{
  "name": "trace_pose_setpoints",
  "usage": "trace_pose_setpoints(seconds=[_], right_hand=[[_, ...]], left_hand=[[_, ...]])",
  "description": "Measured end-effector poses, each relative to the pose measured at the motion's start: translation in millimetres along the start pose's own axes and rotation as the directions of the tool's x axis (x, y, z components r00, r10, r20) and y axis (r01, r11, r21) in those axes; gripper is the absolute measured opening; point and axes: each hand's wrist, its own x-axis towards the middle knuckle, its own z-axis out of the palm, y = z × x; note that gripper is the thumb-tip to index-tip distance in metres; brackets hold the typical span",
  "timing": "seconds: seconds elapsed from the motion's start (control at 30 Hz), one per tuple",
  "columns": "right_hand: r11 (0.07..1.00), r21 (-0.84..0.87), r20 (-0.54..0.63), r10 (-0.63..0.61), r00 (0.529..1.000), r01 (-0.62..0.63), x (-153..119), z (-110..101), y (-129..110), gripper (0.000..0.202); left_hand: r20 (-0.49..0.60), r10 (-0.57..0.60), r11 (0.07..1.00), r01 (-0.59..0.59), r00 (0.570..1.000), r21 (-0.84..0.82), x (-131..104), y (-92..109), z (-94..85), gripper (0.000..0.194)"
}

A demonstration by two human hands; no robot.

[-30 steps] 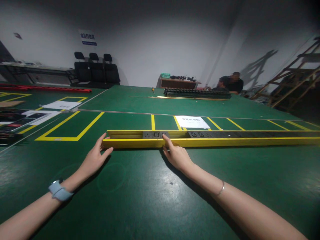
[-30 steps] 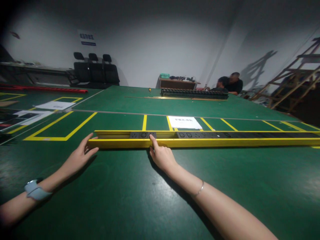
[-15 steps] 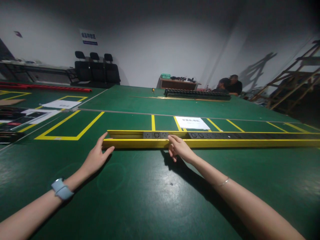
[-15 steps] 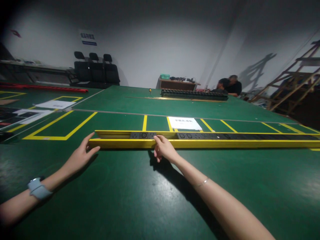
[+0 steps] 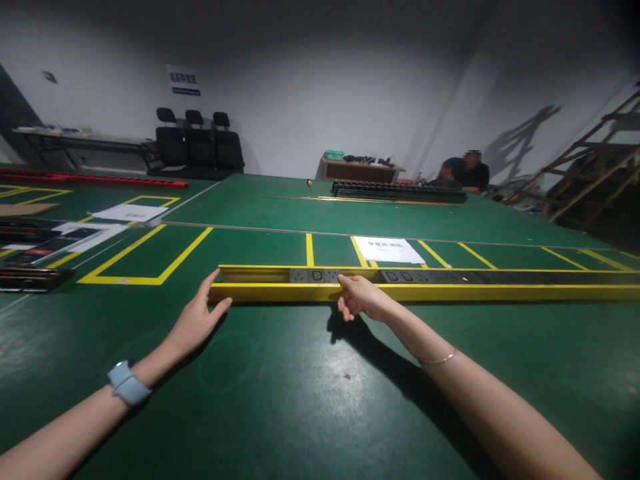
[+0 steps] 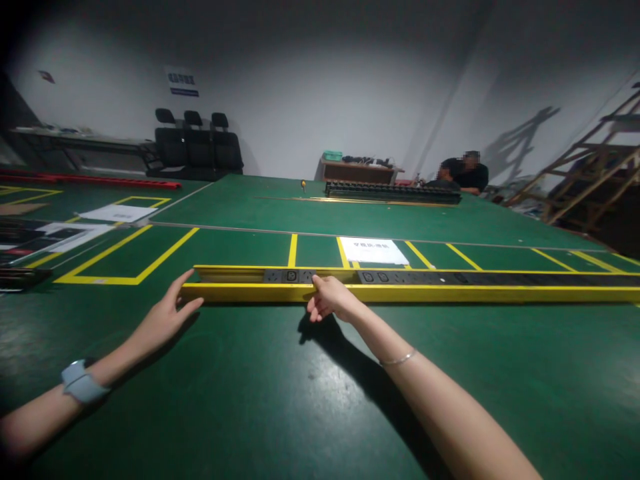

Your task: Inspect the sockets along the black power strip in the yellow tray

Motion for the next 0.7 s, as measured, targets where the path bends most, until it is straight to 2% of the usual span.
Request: trace_pose_setpoints(seconds=[0.13,0.33,0.7], right_hand=[[0.999,-0.048,-0.033,-0.028,0.999,0.026,-2.6,2.5,0.6,0.036],[0.997,-0.083,-0.086,-0.014,0.996,0.007,1.1,1.8,-0.6,0.045],[0.996,-0.088,-0.090,-0.010,0.996,0.002,1.6,0.7,-4.1,0.051]], left_hand=[[0.005,0.001,1.000,-0.001,1.000,-0.006,1.2,-4.8,-0.4,0.085],[0.003,0.040,0.999,-0.040,0.999,-0.025,3.0,-16.7,-0.6,0.080],[0.021,0.011,0.999,-0.011,1.000,-0.036,3.4,-16.9,0.6,0.078]])
